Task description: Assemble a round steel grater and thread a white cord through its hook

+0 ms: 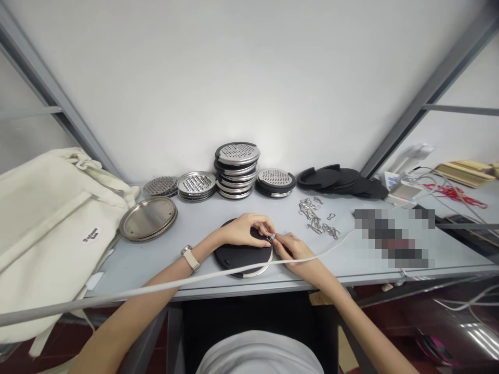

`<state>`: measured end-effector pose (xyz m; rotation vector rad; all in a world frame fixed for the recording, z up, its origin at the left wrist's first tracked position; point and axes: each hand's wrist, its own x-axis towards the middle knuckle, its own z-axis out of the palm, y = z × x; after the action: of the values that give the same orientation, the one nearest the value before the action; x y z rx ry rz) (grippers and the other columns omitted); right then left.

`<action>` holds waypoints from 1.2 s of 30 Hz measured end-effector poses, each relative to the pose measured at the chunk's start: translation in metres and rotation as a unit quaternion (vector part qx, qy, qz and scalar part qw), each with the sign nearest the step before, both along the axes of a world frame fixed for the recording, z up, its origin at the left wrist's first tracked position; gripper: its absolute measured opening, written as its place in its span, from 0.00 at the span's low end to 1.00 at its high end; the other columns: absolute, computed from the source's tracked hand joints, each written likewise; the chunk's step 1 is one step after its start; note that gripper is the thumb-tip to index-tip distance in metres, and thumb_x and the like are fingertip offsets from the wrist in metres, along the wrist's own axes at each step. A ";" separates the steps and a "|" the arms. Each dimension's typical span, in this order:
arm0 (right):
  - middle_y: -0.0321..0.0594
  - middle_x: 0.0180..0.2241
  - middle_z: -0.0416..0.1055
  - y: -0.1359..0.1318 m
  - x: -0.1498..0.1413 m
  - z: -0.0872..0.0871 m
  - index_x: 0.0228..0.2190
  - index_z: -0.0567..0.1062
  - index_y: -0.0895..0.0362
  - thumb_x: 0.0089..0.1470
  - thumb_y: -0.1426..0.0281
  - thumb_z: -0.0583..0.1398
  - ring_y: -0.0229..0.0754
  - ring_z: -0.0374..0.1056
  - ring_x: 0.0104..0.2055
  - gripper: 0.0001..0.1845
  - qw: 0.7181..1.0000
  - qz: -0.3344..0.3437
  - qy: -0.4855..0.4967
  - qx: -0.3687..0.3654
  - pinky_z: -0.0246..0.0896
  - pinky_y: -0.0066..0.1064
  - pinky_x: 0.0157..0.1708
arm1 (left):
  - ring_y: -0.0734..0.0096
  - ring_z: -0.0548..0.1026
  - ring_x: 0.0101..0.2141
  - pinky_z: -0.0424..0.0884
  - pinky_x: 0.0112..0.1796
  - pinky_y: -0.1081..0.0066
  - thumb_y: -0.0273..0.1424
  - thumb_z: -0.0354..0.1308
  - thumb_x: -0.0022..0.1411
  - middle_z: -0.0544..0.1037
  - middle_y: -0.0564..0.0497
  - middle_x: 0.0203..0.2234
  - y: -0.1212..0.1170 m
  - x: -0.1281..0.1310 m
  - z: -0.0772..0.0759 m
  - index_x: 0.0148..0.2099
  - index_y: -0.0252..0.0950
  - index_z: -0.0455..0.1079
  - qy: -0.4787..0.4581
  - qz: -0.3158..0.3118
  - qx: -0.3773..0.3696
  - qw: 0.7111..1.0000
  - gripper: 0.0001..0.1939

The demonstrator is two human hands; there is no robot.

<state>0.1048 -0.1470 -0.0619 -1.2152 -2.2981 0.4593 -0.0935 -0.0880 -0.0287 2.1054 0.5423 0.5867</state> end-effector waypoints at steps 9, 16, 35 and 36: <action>0.38 0.24 0.66 0.001 0.000 0.001 0.27 0.66 0.56 0.63 0.66 0.45 0.40 0.60 0.30 0.16 1.000 0.001 0.001 0.006 0.55 0.31 0.34 | 0.71 0.74 0.37 0.70 0.41 0.70 0.28 0.62 0.50 0.76 0.45 0.36 0.000 0.001 0.001 0.42 0.31 0.69 -0.012 -0.002 -0.005 1.000 0.15; 0.39 0.24 0.67 0.000 0.001 0.001 0.29 0.68 0.56 0.63 0.66 0.45 0.41 0.61 0.29 0.17 1.000 0.000 0.001 0.008 0.56 0.32 0.33 | 0.72 0.73 0.36 0.70 0.41 0.72 0.28 0.63 0.50 0.76 0.46 0.35 -0.001 0.001 0.003 0.41 0.31 0.69 -0.009 0.001 0.008 1.000 0.14; 0.38 0.24 0.65 0.000 0.001 0.002 0.28 0.67 0.56 0.63 0.66 0.45 0.41 0.60 0.29 0.17 1.000 -0.008 0.007 -0.008 0.57 0.32 0.33 | 0.72 0.73 0.37 0.70 0.41 0.72 0.29 0.63 0.51 0.75 0.46 0.36 0.000 0.000 0.001 0.42 0.31 0.69 -0.004 0.005 0.009 1.000 0.14; 0.38 0.24 0.65 0.000 0.001 0.002 0.28 0.67 0.56 0.63 0.66 0.45 0.41 0.60 0.30 0.17 1.000 -0.008 0.008 -0.011 0.57 0.32 0.33 | 0.72 0.73 0.37 0.70 0.41 0.72 0.29 0.62 0.51 0.75 0.46 0.36 0.000 0.000 0.001 0.42 0.31 0.69 -0.005 0.004 0.007 1.000 0.14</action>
<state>0.1057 -0.1467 -0.0600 -1.2352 -2.2739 0.4881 -0.0931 -0.0884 -0.0274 2.1126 0.5429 0.6066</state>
